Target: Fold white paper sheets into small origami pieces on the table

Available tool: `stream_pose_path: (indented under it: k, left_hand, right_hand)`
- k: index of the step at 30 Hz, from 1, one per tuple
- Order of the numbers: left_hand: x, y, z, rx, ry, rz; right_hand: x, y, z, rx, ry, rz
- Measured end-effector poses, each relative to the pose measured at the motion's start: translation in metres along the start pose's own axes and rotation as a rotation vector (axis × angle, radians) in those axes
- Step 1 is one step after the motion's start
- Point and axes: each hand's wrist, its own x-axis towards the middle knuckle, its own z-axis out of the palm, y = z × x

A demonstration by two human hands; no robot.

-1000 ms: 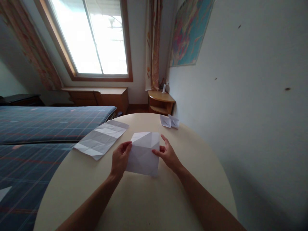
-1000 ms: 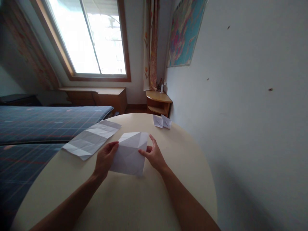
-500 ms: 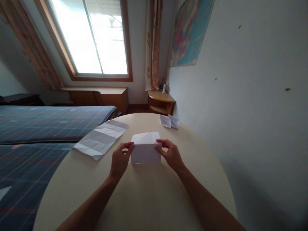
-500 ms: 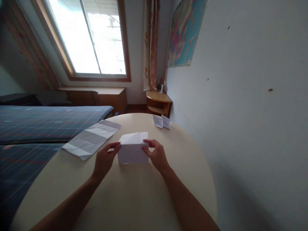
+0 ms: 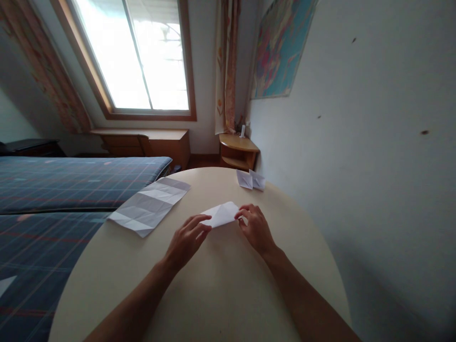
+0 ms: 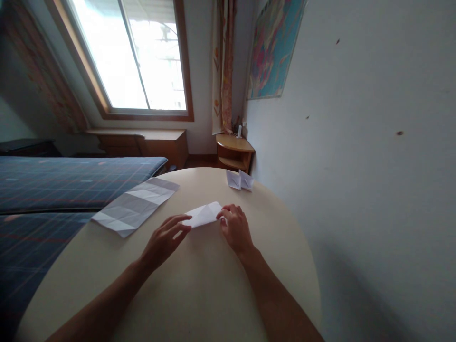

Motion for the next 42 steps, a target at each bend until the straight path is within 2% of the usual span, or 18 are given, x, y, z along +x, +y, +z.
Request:
stream_pose_path:
  k: [3, 8, 10, 13, 16, 19, 24, 30, 32, 34, 37, 40, 42]
  left_hand:
    - [-0.002, 0.000, 0.007, -0.019, -0.155, 0.077]
    - [-0.006, 0.005, 0.011, -0.083, -0.351, 0.124]
    - [-0.007, 0.007, 0.009, -0.114, -0.400, 0.145]
    - [-0.007, 0.010, 0.009, -0.151, -0.414, 0.107]
    - [-0.007, 0.011, 0.015, -0.124, -0.343, -0.075]
    - [-0.009, 0.007, 0.023, -0.064, -0.329, -0.218]
    - [-0.017, 0.000, 0.029, 0.045, -0.514, -0.210]
    - [-0.017, 0.001, 0.024, 0.101, -0.584, -0.228]
    - [-0.016, 0.001, 0.024, 0.109, -0.595, -0.235]
    - [-0.016, 0.001, 0.024, 0.115, -0.593, -0.235]
    - [-0.019, -0.001, 0.027, 0.107, -0.564, -0.214]
    - [-0.021, -0.003, 0.029, 0.098, -0.528, -0.199]
    - [-0.021, -0.003, 0.029, 0.102, -0.519, -0.203]
  right_hand:
    - [-0.002, -0.001, 0.005, -0.023, -0.169, -0.008]
    - [-0.009, -0.011, 0.024, 0.093, -0.276, -0.077]
    - [-0.011, -0.014, 0.031, 0.084, -0.357, -0.121]
    - [-0.015, -0.015, 0.036, 0.027, -0.501, -0.149]
    - [-0.017, -0.015, 0.034, -0.012, -0.572, -0.160]
    - [-0.017, -0.018, 0.031, -0.031, -0.594, -0.144]
    - [-0.009, -0.016, 0.034, -0.120, -0.614, -0.006]
    - [0.001, -0.003, 0.037, -0.191, -0.509, 0.144]
    - [0.001, -0.004, 0.036, -0.186, -0.452, 0.118]
    - [-0.001, -0.008, 0.034, -0.154, -0.414, 0.025]
    - [-0.007, -0.017, 0.035, -0.073, -0.463, -0.117]
    - [-0.012, -0.022, 0.039, -0.045, -0.558, -0.117]
    - [-0.011, -0.020, 0.041, -0.077, -0.563, -0.072]
